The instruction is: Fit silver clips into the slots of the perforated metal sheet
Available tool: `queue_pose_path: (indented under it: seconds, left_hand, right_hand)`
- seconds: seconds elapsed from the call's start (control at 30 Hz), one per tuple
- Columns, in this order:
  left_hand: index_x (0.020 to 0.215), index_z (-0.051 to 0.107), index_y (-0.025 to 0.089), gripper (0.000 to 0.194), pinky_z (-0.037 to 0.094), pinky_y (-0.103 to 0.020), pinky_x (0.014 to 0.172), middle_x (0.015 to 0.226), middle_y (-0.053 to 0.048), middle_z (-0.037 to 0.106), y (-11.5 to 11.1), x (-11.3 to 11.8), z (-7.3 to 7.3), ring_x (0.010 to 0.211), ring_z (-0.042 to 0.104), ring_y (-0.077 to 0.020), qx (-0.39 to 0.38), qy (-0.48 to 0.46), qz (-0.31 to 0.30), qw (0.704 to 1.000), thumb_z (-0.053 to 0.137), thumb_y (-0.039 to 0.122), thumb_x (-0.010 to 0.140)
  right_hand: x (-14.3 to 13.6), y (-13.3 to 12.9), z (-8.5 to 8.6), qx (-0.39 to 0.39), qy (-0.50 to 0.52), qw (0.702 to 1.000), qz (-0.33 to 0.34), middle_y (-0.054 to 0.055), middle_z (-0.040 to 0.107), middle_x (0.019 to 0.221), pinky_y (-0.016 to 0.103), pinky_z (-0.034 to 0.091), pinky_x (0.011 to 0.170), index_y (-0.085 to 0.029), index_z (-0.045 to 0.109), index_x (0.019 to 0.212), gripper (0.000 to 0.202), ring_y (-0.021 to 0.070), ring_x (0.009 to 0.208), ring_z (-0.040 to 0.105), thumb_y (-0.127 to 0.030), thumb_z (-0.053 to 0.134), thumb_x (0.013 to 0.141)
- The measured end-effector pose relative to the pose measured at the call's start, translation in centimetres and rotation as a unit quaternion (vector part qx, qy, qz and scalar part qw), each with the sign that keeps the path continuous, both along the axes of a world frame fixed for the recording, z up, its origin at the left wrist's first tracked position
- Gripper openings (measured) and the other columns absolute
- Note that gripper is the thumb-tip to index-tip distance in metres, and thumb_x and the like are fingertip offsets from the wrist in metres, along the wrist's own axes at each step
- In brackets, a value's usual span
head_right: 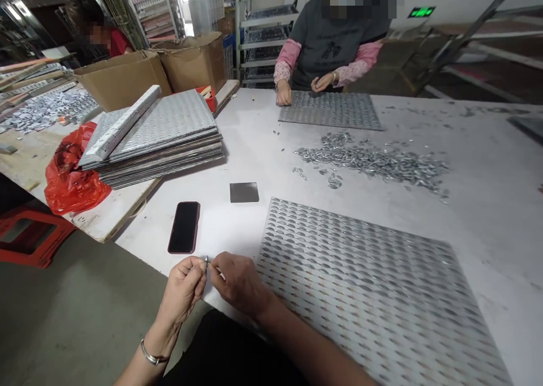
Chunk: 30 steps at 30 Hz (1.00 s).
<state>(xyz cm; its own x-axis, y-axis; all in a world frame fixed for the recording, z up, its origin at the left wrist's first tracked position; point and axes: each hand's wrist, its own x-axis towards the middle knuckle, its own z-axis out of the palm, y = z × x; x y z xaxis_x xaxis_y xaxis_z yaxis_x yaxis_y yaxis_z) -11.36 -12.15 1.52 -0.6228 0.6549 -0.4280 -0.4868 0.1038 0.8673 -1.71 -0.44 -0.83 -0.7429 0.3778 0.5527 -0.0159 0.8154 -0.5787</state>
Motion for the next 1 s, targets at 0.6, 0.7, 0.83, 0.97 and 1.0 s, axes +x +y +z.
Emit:
queue_pose_path:
  seconds: [0.6,0.7,0.83,0.97,1.0]
  left_hand:
    - [0.075,0.053,0.018,0.033,0.009,-0.017,0.034,0.046,0.011,0.040,-0.5,-0.8,-0.7,0.034,0.019,-0.0016,0.015,0.008,-0.012,1.000,0.070,0.046,0.079]
    - [0.074,0.053,0.018,0.033,0.009,-0.017,0.035,0.046,0.011,0.039,-0.3,-1.2,-0.7,0.033,0.020,-0.0013,0.017,0.010,-0.026,0.999,0.069,0.047,0.079]
    - [0.073,0.055,0.017,0.035,0.010,-0.018,0.035,0.050,0.007,0.047,0.0,-1.8,-0.4,0.033,0.024,-0.0011,0.003,0.012,-0.041,0.999,0.070,0.048,0.077]
    - [0.077,0.058,0.016,0.035,0.012,-0.018,0.035,0.053,0.005,0.053,-0.2,-2.3,-0.2,0.033,0.029,-0.0021,-0.014,0.019,-0.048,0.999,0.072,0.047,0.075]
    - [0.078,0.059,0.016,0.034,0.012,-0.018,0.035,0.053,0.005,0.053,-0.3,-2.5,-0.1,0.033,0.029,-0.0022,-0.016,0.022,-0.052,0.998,0.071,0.047,0.075]
  right_hand:
    - [-5.1,9.0,-1.3,0.079,-0.246,0.965,-0.054,0.012,0.065,0.113,0.033,0.045,0.090,-0.017,0.065,0.103,0.025,0.0230,0.105,0.059,-0.027,0.042,0.099]
    - [-6.6,13.8,0.1,0.120,-0.291,0.943,-0.108,0.020,0.042,0.146,0.044,0.034,0.106,-0.012,0.055,0.130,0.041,0.0325,0.133,0.039,-0.033,0.051,0.094]
    - [-8.6,18.2,1.1,0.131,-0.390,0.911,-0.040,0.022,0.036,0.150,0.058,0.019,0.111,-0.015,0.040,0.145,0.069,0.0402,0.140,0.024,-0.043,0.063,0.086]
    - [-8.1,16.9,2.2,0.119,-0.371,0.921,0.025,0.019,0.054,0.127,0.048,0.033,0.105,-0.014,0.040,0.144,0.066,0.0344,0.123,0.046,-0.043,0.060,0.088]
    - [-7.3,15.7,2.8,0.102,-0.349,0.930,0.053,0.018,0.055,0.124,0.044,0.039,0.099,-0.015,0.039,0.144,0.066,0.0313,0.114,0.052,-0.045,0.059,0.088]
